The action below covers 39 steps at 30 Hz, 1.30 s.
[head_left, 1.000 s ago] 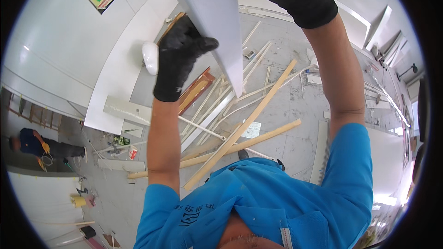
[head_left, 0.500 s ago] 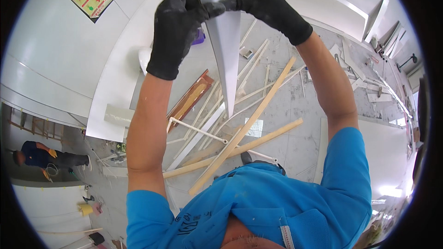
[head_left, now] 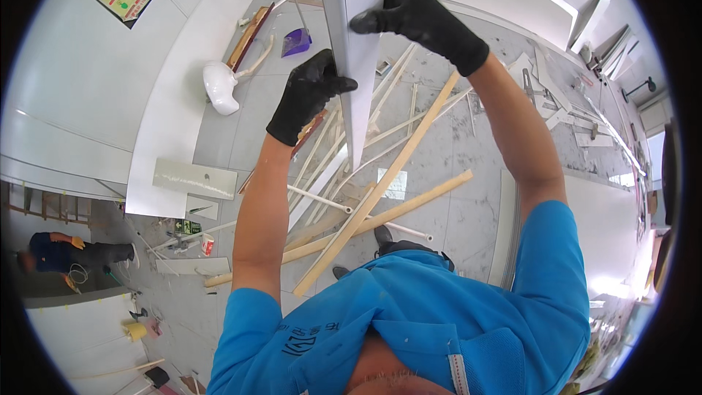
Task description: The person applies sealant to a metal frame on the floor using a caulking gun, then stands to position and align the frame against a wall with a coworker using a laser level. The person later handles a white plastic trim piece and retrieves tools from a bag.
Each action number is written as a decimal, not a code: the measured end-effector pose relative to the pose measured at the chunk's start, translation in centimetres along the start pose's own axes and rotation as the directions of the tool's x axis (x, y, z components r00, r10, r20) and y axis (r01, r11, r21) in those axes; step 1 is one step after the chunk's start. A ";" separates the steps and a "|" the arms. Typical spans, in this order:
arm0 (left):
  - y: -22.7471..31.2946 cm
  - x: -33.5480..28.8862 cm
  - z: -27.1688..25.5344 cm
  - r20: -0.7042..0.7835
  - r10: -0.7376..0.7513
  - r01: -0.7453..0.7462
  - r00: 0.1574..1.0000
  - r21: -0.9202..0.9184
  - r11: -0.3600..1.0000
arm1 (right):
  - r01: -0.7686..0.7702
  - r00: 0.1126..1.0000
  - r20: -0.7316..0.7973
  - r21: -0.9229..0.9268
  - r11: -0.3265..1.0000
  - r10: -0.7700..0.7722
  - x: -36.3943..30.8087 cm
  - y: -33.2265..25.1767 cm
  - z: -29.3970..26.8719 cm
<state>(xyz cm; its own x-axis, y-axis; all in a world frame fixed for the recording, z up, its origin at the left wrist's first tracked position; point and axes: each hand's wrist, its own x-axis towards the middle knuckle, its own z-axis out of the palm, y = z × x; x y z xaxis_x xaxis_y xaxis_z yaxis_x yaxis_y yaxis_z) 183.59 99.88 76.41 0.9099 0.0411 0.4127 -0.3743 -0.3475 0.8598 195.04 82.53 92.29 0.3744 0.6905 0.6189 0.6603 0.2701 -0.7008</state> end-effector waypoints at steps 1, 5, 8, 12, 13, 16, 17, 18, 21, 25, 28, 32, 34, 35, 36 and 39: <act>-0.1 0.3 0.3 -0.009 -0.027 0.027 1.000 0.020 0.999 | -0.005 1.000 -0.016 -0.017 1.000 0.005 -0.1 0.6 0.0; 0.9 0.3 1.3 -0.054 -0.082 0.087 0.995 0.101 0.991 | -0.011 0.999 -0.045 -0.053 0.999 0.009 0.0 2.2 -0.1; 1.4 -0.2 1.5 -0.122 -0.061 0.074 0.991 0.107 0.992 | -0.002 0.998 -0.055 -0.055 0.998 -0.001 0.3 2.8 0.3; 2.4 -0.3 1.6 -0.175 -0.113 0.130 0.978 0.089 0.987 | -0.035 0.991 -0.131 -0.188 0.981 0.011 0.1 2.4 0.2; 1.9 -0.3 1.5 -0.196 -0.066 0.095 0.978 0.142 0.985 | -0.020 0.989 -0.149 -0.203 0.979 -0.011 0.1 2.7 0.5; 0.6 -0.2 1.3 -0.233 0.075 -0.017 0.970 0.243 0.970 | 0.009 0.973 -0.222 -0.265 0.964 -0.070 0.1 2.1 1.3; 0.4 -0.1 1.2 -0.240 0.121 -0.054 0.963 0.268 0.962 | 0.015 0.965 -0.248 -0.287 0.958 -0.089 0.3 1.8 1.6; 0.7 0.1 1.5 -0.261 0.057 0.013 0.964 0.256 0.967 | -0.084 0.962 -0.273 -0.363 0.928 -0.019 0.3 1.8 1.6; 0.0 1.4 1.5 -0.339 0.171 -0.046 0.925 0.349 0.936 | -0.145 0.936 -0.351 -0.485 0.863 -0.040 1.5 3.4 1.5; -2.4 2.5 -0.1 -0.314 0.174 -0.053 0.933 0.357 0.932 | 0.044 0.843 -0.424 -0.560 0.827 -0.332 3.6 5.6 3.3; -2.3 2.4 0.3 -0.129 0.026 -0.041 0.991 -0.117 0.992 | -0.059 0.979 -0.205 -0.302 0.952 -0.004 1.4 3.3 -0.2; -9.9 -2.2 2.3 0.223 -0.279 0.322 0.934 -0.189 0.928 | -0.126 0.987 -0.082 0.108 0.986 0.135 -0.5 2.3 -0.2; -11.8 -3.7 3.8 0.130 -0.245 0.267 0.961 -0.198 0.943 | -0.184 0.982 -0.049 -0.002 0.983 0.183 -2.4 4.7 0.5; -12.4 -3.7 4.1 0.135 -0.210 0.230 0.968 -0.152 0.961 | -0.229 0.974 -0.008 -0.051 0.972 0.229 -5.7 6.7 0.9; -13.0 -3.8 4.5 0.146 -0.180 0.197 0.973 -0.105 0.975 | -0.234 0.972 -0.018 -0.137 0.963 0.234 -7.5 8.9 1.5; -13.2 -3.2 5.0 0.051 -0.109 0.105 0.993 0.077 0.991 | -0.254 0.967 -0.105 -0.290 0.923 0.234 -11.1 13.5 3.1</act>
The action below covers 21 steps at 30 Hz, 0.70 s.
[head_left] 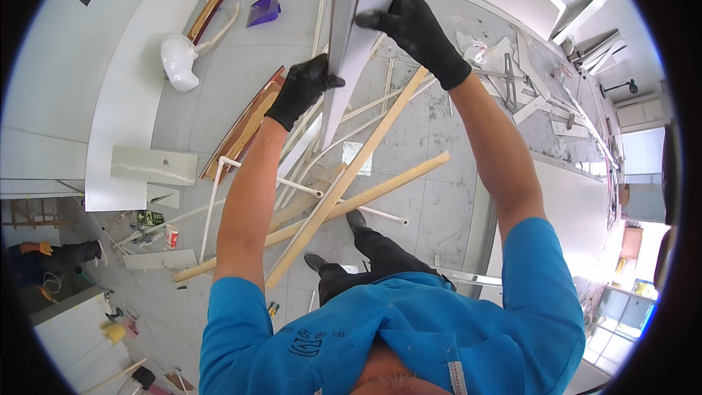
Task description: The person applies sealant to a metal frame on the floor using a caulking gun, then stands to position and align the frame against a wall with a coworker using a laser level. The person later handles a white plastic trim piece and retrieves tools from a bag.
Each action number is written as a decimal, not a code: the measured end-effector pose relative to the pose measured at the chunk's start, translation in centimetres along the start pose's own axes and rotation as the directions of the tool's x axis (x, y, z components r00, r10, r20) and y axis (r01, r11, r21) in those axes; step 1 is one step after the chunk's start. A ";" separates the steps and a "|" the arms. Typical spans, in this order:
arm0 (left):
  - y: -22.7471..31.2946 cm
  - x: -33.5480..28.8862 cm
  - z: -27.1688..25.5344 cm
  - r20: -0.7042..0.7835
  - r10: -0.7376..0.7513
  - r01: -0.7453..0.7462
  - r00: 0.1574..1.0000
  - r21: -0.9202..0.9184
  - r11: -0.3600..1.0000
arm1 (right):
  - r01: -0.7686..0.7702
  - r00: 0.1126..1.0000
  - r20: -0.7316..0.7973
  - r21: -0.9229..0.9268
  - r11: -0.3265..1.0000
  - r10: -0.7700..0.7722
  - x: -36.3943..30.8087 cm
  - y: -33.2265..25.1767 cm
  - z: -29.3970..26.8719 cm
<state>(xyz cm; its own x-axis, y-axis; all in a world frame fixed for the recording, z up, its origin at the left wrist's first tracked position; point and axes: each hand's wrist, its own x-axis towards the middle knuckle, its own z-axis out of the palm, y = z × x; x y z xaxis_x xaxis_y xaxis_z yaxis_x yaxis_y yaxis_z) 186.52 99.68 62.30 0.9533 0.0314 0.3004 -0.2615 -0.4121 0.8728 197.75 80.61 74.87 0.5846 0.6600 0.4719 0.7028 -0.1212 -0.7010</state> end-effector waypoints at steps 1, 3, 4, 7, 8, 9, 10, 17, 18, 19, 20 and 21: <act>0.1 0.2 0.0 -0.044 0.014 -0.011 0.999 0.069 0.998 | -0.023 0.999 -0.037 -0.029 0.999 0.022 0.2 0.3 0.5; -0.9 0.7 0.0 -0.119 -0.003 0.016 0.993 0.106 0.994 | -0.042 0.994 -0.105 -0.091 0.995 0.032 2.5 -0.6 0.7; -2.0 0.8 0.1 -0.194 0.027 0.000 0.981 0.138 0.990 | -0.039 0.991 -0.131 -0.117 0.992 0.023 4.4 -1.6 0.9; -1.1 0.0 0.4 -0.334 0.023 0.026 0.942 0.141 0.990 | -0.185 0.982 -0.018 0.115 0.976 0.188 7.9 -5.4 0.2; -1.0 0.1 0.5 -0.322 0.013 0.018 0.947 0.090 0.996 | -0.200 0.980 0.025 0.178 0.963 0.199 7.8 -5.5 0.2; -0.7 0.1 0.5 -0.311 0.009 0.004 0.950 0.039 0.999 | -0.052 0.998 -0.014 0.171 0.984 0.055 7.7 -4.1 0.2; -1.2 -0.1 -0.1 -0.168 -0.043 0.053 0.985 0.054 0.997 | 0.101 0.995 -0.035 0.163 0.981 -0.097 7.8 -2.6 0.7; -11.1 -3.8 2.6 0.140 -0.279 0.290 0.950 -0.066 0.955 | -0.033 0.999 0.033 0.140 0.990 0.029 0.1 1.1 1.8; -12.4 -3.7 3.7 0.069 -0.188 0.191 0.980 -0.043 0.981 | -0.100 0.993 0.080 0.109 0.989 0.091 -1.0 3.3 2.7; -12.5 -3.4 3.8 0.125 -0.193 0.199 0.973 -0.040 0.979 | -0.132 0.988 0.090 0.108 0.985 0.123 -2.1 5.4 3.7; -12.3 -3.1 3.8 0.178 -0.194 0.204 0.965 -0.035 0.978 | -0.161 0.984 0.097 0.105 0.981 0.151 -3.3 7.2 4.6; -12.8 -3.3 4.1 0.181 -0.189 0.192 0.965 0.002 0.981 | -0.194 0.977 0.111 0.106 0.975 0.182 -4.3 7.9 6.1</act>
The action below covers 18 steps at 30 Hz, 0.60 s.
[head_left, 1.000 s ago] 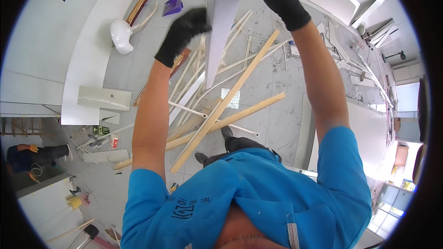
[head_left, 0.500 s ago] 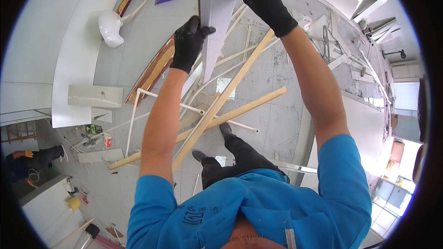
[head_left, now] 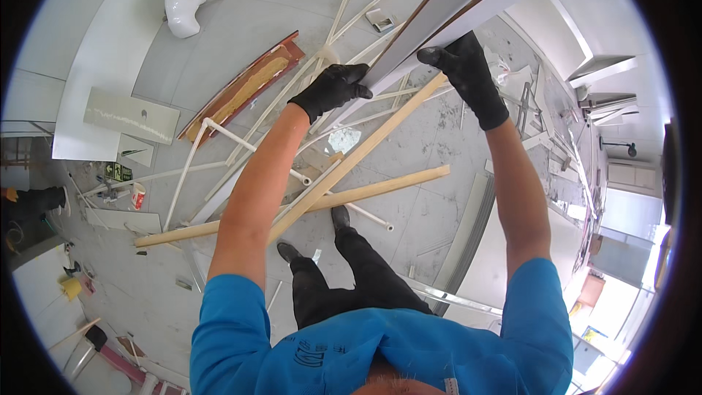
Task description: The person applies sealant to a metal frame on the floor using a caulking gun, then stands to position and align the frame against a wall with a coworker using a laser level. The person later handles a white plastic trim piece and retrieves tools from a bag.
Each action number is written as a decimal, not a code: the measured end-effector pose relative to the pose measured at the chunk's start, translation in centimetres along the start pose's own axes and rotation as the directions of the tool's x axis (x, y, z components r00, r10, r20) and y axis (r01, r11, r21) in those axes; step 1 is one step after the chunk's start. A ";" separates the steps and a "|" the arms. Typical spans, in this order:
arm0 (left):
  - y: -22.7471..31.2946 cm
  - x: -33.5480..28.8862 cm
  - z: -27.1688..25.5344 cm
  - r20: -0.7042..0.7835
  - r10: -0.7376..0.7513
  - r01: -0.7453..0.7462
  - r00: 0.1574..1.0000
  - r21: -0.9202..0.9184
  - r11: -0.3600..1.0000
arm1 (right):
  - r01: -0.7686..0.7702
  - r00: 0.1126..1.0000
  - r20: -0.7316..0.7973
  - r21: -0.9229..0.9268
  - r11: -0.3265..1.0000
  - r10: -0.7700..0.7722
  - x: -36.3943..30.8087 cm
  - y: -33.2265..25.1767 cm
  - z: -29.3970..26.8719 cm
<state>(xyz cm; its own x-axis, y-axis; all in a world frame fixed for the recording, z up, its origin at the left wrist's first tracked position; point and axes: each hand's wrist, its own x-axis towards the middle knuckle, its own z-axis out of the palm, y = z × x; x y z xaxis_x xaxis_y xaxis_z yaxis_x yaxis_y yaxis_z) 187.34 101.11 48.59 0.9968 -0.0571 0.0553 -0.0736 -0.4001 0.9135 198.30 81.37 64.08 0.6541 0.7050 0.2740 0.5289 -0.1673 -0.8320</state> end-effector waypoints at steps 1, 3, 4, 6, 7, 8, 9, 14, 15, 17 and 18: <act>-0.6 0.2 -0.3 -0.010 0.006 -0.006 1.000 0.046 0.999 | -0.016 1.000 -0.002 -0.059 0.998 0.016 0.5 0.7 0.5; -2.4 0.5 -0.7 -0.127 0.089 -0.068 0.988 0.163 0.984 | 0.017 1.000 -0.003 -0.122 0.992 -0.017 2.5 1.2 1.1; -2.7 0.5 -0.4 -0.213 0.166 -0.116 0.963 0.229 0.967 | 0.061 0.998 -0.006 -0.130 0.990 -0.063 3.2 1.4 1.2; -2.8 0.8 0.0 -0.341 0.311 -0.217 0.887 0.287 0.933 | 0.077 0.995 -0.047 -0.108 0.991 -0.082 3.5 1.4 1.3; -2.1 0.7 0.1 -0.330 0.260 -0.172 0.907 0.272 0.947 | 0.089 0.991 -0.084 -0.150 0.985 -0.103 4.8 0.8 1.3; -1.8 0.6 0.1 -0.323 0.210 -0.125 0.923 0.264 0.956 | 0.108 0.984 -0.117 -0.189 0.976 -0.132 7.0 -0.2 1.7; -1.8 0.6 0.2 -0.354 0.224 -0.113 0.908 0.307 0.945 | 0.133 0.974 -0.148 -0.233 0.963 -0.171 8.3 -1.0 2.1; -0.8 0.3 1.1 -0.470 0.176 0.044 0.865 0.421 0.906 | 0.039 0.973 -0.220 -0.143 0.989 -0.070 6.9 -1.1 3.4; -0.9 0.2 1.3 -0.457 0.167 0.032 0.873 0.395 0.918 | 0.006 0.974 -0.224 -0.137 0.991 -0.037 5.4 -0.9 3.5; -2.1 0.5 1.9 -0.457 0.164 0.011 0.874 0.355 0.935 | -0.024 0.975 -0.222 -0.128 0.992 -0.005 3.0 -0.5 3.4; -3.0 0.5 2.7 -0.482 0.172 0.003 0.859 0.341 0.940 | -0.030 0.978 -0.209 -0.118 0.993 0.005 2.3 -0.4 3.3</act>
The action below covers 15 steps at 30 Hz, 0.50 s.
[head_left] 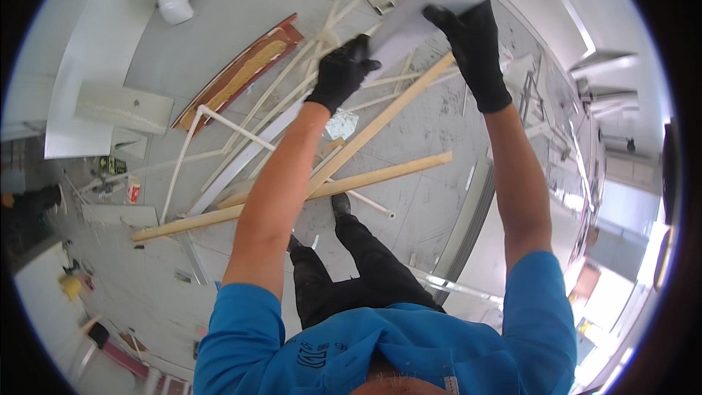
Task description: The person applies sealant to a metal frame on the floor using a caulking gun, then stands to position and align the frame against a wall with a coworker using a laser level. The person later handles a white plastic trim piece and retrieves tools from a bag.
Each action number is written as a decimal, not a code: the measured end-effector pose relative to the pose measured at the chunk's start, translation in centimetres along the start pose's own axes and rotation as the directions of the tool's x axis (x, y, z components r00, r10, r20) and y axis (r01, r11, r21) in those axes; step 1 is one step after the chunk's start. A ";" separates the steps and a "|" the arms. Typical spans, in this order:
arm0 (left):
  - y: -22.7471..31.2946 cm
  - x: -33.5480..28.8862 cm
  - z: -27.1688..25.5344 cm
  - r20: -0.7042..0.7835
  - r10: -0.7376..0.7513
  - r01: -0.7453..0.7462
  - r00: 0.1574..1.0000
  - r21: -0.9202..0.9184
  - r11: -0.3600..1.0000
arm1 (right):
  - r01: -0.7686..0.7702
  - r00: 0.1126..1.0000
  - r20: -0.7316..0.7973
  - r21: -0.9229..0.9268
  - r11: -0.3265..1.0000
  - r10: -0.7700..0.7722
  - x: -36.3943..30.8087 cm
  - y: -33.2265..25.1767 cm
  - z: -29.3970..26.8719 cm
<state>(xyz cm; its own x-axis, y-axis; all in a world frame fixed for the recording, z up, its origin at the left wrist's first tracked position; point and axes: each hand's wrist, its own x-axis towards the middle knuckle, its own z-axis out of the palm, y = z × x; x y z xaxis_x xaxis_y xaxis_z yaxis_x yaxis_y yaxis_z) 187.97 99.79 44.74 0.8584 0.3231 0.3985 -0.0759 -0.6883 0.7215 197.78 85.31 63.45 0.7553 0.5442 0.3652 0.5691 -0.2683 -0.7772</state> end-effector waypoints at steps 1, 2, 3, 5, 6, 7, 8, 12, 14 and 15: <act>0.1 -0.4 0.8 -0.009 0.015 -0.015 1.000 -0.008 1.000 | 0.005 1.000 0.012 -0.004 1.000 -0.004 -0.3 0.9 -0.7; 0.6 -0.6 1.2 -0.011 0.036 -0.036 0.999 -0.019 0.999 | -0.071 0.997 0.001 0.075 0.995 0.071 -1.2 0.9 -1.5; 1.1 -1.2 1.1 -0.040 0.062 -0.063 0.997 -0.033 0.997 | -0.081 0.996 -0.018 0.161 0.984 0.085 -2.0 0.5 -1.9; 3.3 -1.7 -0.3 -0.077 0.101 -0.109 0.992 -0.108 0.988 | -0.047 0.994 -0.083 0.248 0.968 0.069 -3.7 0.3 -3.8; 5.6 -2.0 -2.1 -0.071 0.115 -0.126 0.991 -0.169 0.978 | -0.023 0.988 -0.141 0.284 0.958 0.065 -4.7 0.6 -5.6; 8.6 -2.0 -5.1 0.055 0.059 -0.047 0.997 -0.202 0.978 | 0.015 0.978 -0.203 0.322 0.947 0.053 -5.2 0.8 -7.3; 11.2 -2.0 -7.7 0.150 -0.045 0.090 0.988 -0.306 0.948 | 0.065 0.964 -0.263 0.361 0.930 0.035 -5.4 0.0 -8.6; 15.2 -4.8 -12.7 -0.187 0.037 -0.080 0.982 -0.226 0.971 | 0.224 0.899 -0.437 0.474 0.852 0.006 -5.3 -8.5 -9.0; 12.4 -8.6 -13.5 -0.178 -0.023 -0.042 0.984 -0.359 0.932 | 0.257 0.870 -0.483 0.279 0.925 -0.097 -7.4 -10.9 -11.5; 10.7 -11.6 -15.2 -0.032 -0.099 0.086 0.995 -0.289 0.954 | 0.260 0.867 -0.483 0.230 0.938 -0.122 -8.4 -11.2 -12.3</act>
<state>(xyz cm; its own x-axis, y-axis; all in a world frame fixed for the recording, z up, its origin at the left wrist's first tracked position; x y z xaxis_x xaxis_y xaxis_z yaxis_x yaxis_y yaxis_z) 169.48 98.48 56.43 0.8448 0.4107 0.3429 -0.1450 -0.4410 0.8857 189.05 73.93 75.43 0.7424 0.1203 0.6591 0.6556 0.0723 -0.7516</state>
